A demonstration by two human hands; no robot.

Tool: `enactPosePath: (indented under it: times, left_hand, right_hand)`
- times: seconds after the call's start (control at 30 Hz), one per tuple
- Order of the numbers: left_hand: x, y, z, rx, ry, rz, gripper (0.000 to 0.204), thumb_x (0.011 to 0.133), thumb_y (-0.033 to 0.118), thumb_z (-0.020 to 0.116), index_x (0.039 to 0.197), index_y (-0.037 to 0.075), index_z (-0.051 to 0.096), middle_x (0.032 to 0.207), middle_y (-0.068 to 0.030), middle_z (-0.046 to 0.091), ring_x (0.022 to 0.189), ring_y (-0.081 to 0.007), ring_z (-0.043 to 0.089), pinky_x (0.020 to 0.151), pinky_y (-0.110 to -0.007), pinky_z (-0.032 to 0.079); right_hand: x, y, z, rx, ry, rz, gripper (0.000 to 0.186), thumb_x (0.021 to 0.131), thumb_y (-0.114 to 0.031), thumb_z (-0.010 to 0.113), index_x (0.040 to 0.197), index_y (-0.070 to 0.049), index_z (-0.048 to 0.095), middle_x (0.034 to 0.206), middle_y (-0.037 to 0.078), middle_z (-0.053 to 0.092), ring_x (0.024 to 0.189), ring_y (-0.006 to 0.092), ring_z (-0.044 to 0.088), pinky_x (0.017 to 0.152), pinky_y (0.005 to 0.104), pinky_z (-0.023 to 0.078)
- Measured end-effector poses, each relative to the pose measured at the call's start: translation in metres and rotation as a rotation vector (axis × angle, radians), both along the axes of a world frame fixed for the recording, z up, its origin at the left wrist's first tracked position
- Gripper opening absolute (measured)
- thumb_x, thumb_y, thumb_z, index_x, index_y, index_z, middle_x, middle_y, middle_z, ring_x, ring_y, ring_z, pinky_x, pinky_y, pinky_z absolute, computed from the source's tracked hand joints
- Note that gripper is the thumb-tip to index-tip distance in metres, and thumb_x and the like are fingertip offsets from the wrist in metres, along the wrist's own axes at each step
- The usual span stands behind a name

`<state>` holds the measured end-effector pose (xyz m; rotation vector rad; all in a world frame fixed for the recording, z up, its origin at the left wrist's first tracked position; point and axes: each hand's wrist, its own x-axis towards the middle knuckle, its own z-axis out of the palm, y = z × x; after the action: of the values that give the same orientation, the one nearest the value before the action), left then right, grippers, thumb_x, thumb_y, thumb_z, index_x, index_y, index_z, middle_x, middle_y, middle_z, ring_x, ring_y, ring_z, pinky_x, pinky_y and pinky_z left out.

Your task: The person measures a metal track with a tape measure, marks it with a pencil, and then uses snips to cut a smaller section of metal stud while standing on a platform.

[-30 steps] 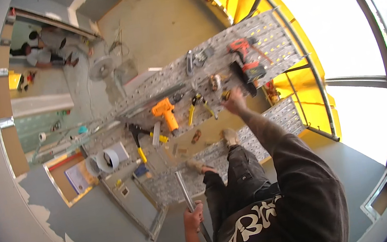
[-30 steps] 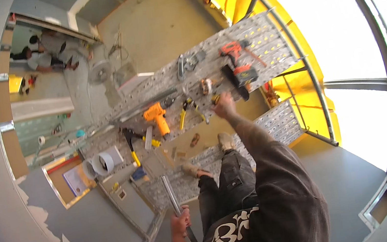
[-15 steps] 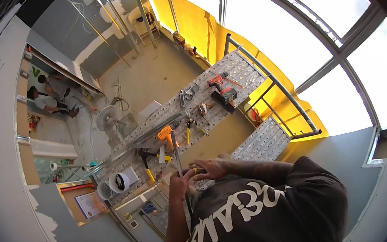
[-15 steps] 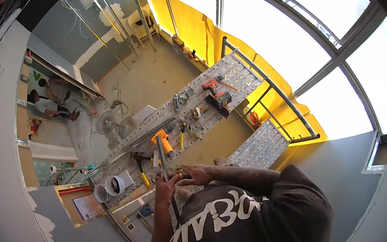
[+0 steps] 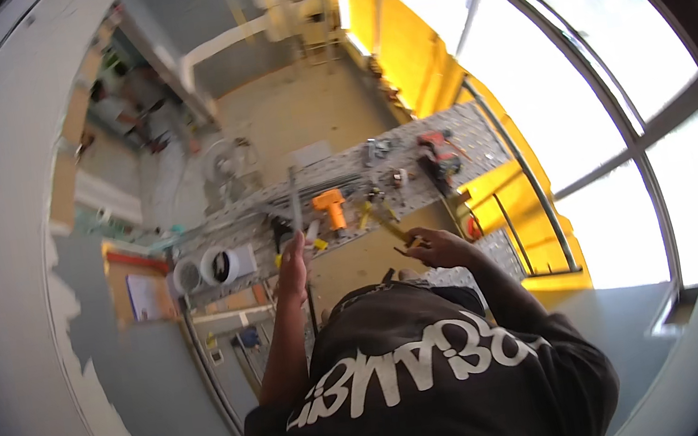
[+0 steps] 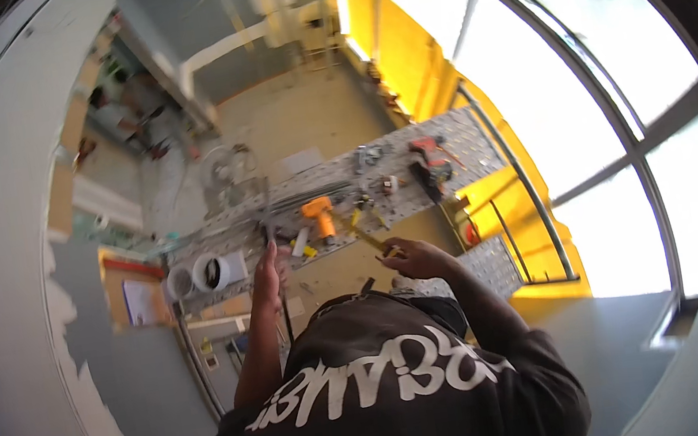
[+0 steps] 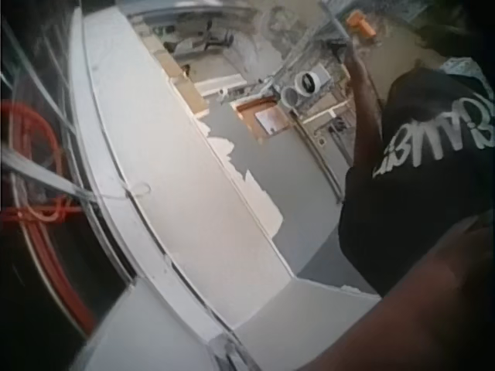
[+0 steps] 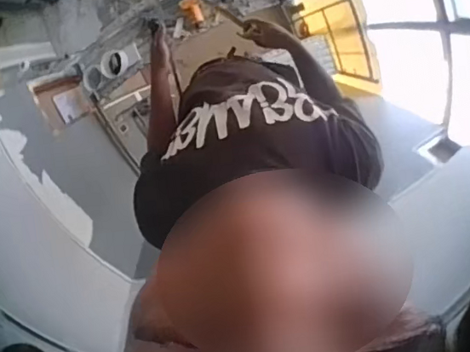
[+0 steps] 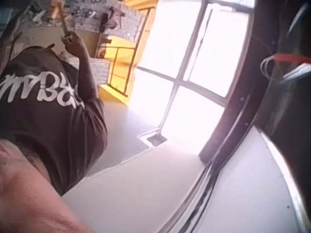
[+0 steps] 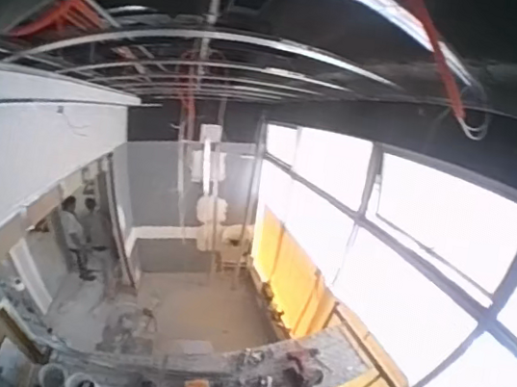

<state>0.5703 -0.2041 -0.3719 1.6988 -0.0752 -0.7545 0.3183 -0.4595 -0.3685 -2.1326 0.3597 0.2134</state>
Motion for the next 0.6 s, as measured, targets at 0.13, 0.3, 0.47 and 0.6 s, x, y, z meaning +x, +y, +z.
enactPosePath:
  times: [0.13, 0.3, 0.47, 0.6]
  left_hand:
    - [0.017, 0.018, 0.022, -0.343, 0.266, -0.172, 0.031, 0.097, 0.038, 0.063, 0.103, 0.007, 0.059, 0.075, 0.0011, 0.051, 0.061, -0.0106, 0.051, 0.054, -0.031, 0.050]
    - [0.016, 0.037, 0.056, -0.381, 0.108, -0.257, 0.036, 0.100, 0.034, 0.058, 0.117, 0.004, 0.049, 0.099, -0.0090, 0.062, 0.083, -0.0175, 0.065, 0.060, -0.034, 0.058]
    - [0.013, 0.028, 0.052, -0.387, -0.161, -0.178, 0.029, 0.102, 0.030, 0.054, 0.115, 0.005, 0.046, 0.085, -0.0111, 0.064, 0.067, -0.0159, 0.064, 0.055, -0.028, 0.051]
    - [0.029, 0.020, 0.094, -0.430, -0.509, -0.091, 0.028, 0.104, 0.030, 0.051, 0.111, 0.005, 0.044, 0.077, -0.0075, 0.058, 0.057, -0.0123, 0.055, 0.053, -0.027, 0.047]
  right_hand:
    - [0.004, 0.009, 0.013, 0.254, -0.110, -0.268, 0.050, 0.094, -0.033, 0.066, 0.133, -0.005, 0.053, 0.088, 0.010, 0.067, 0.076, 0.0163, 0.064, 0.066, 0.0319, 0.051]
    - [0.028, 0.029, 0.038, 0.513, -0.150, -0.205, 0.047, 0.098, -0.030, 0.062, 0.135, -0.004, 0.050, 0.083, 0.004, 0.062, 0.070, 0.0091, 0.058, 0.058, 0.0257, 0.046]
    - [0.049, 0.043, 0.074, 0.507, -0.164, -0.094, 0.045, 0.098, -0.026, 0.061, 0.134, -0.001, 0.050, 0.089, 0.005, 0.063, 0.079, 0.0111, 0.060, 0.068, 0.0272, 0.050]
    - [0.069, 0.054, 0.105, 0.356, -0.371, -0.024, 0.044, 0.098, -0.026, 0.061, 0.132, 0.000, 0.051, 0.100, 0.012, 0.064, 0.091, 0.0161, 0.061, 0.080, 0.0317, 0.050]
